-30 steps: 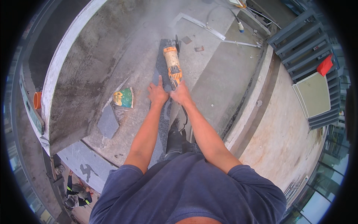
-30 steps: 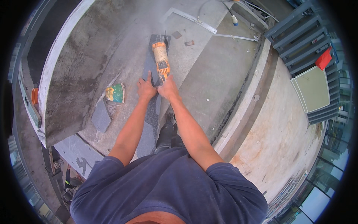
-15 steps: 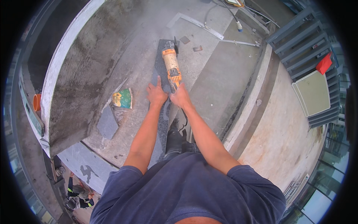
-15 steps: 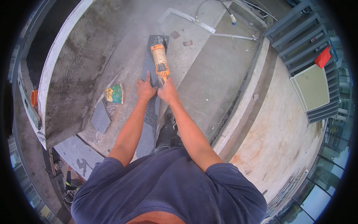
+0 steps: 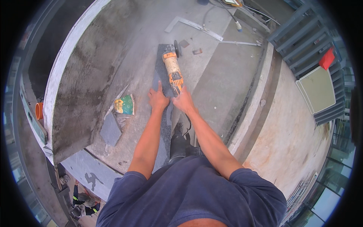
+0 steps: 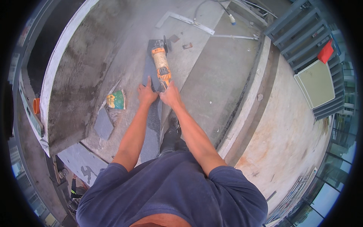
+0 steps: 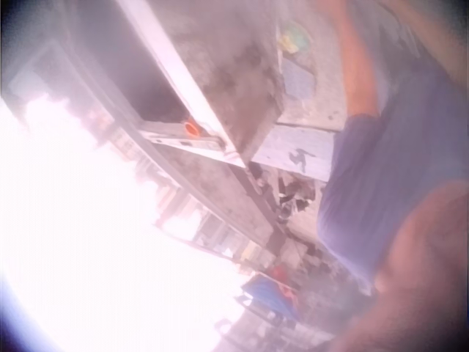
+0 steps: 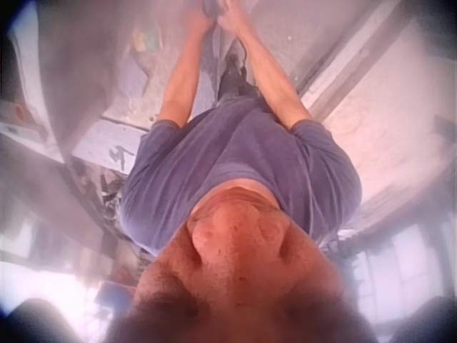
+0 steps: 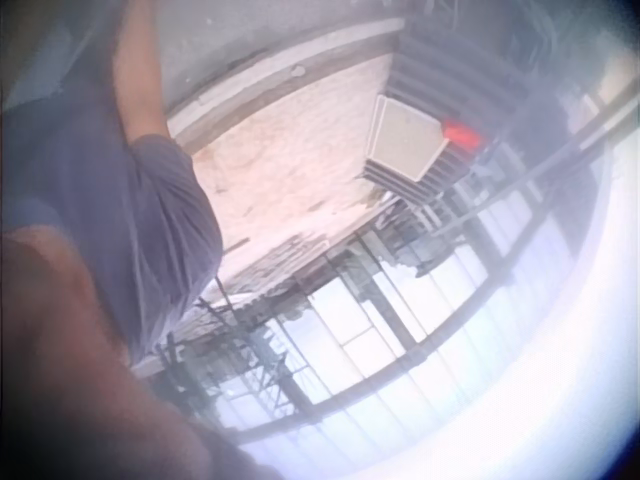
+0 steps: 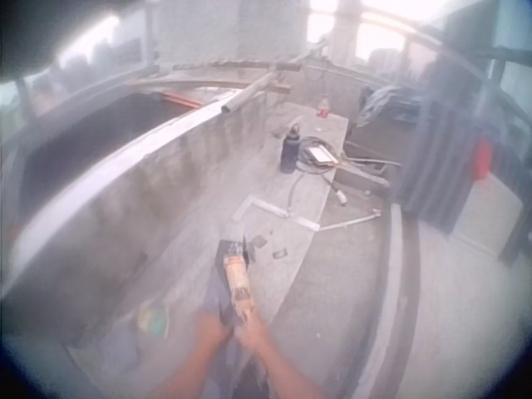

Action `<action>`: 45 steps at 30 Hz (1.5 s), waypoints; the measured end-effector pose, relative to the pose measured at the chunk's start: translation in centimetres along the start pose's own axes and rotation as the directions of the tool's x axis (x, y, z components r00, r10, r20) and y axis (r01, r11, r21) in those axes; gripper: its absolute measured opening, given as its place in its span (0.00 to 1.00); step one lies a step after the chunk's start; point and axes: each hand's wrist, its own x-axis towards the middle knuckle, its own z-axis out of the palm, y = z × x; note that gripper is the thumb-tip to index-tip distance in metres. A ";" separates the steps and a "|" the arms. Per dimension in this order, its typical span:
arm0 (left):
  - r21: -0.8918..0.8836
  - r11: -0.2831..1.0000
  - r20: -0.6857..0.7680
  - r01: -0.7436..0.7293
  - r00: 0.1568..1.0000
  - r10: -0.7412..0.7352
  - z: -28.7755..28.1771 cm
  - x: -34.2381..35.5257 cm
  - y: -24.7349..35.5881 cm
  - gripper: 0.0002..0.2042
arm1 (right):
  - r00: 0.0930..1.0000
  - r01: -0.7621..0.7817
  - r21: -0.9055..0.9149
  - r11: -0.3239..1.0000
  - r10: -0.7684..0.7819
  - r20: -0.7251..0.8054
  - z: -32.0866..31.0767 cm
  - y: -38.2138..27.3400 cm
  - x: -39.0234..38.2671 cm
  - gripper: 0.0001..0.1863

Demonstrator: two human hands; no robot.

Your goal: The person uses a spirit level to check the vertical alignment of a concrete wall, then uses an angle grinder to cut a long stone slab into smaller pieces. The person handles the slab and grinder with both hands while another worker mixes cement nearby.

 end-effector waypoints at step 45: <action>-0.348 0.937 -0.369 -0.038 0.924 -0.100 -4.7 5.1 -11.3 0.31 | 1.000 0.001 0.080 0.997 0.000 -0.009 -3.7 3.7 -4.6 0.35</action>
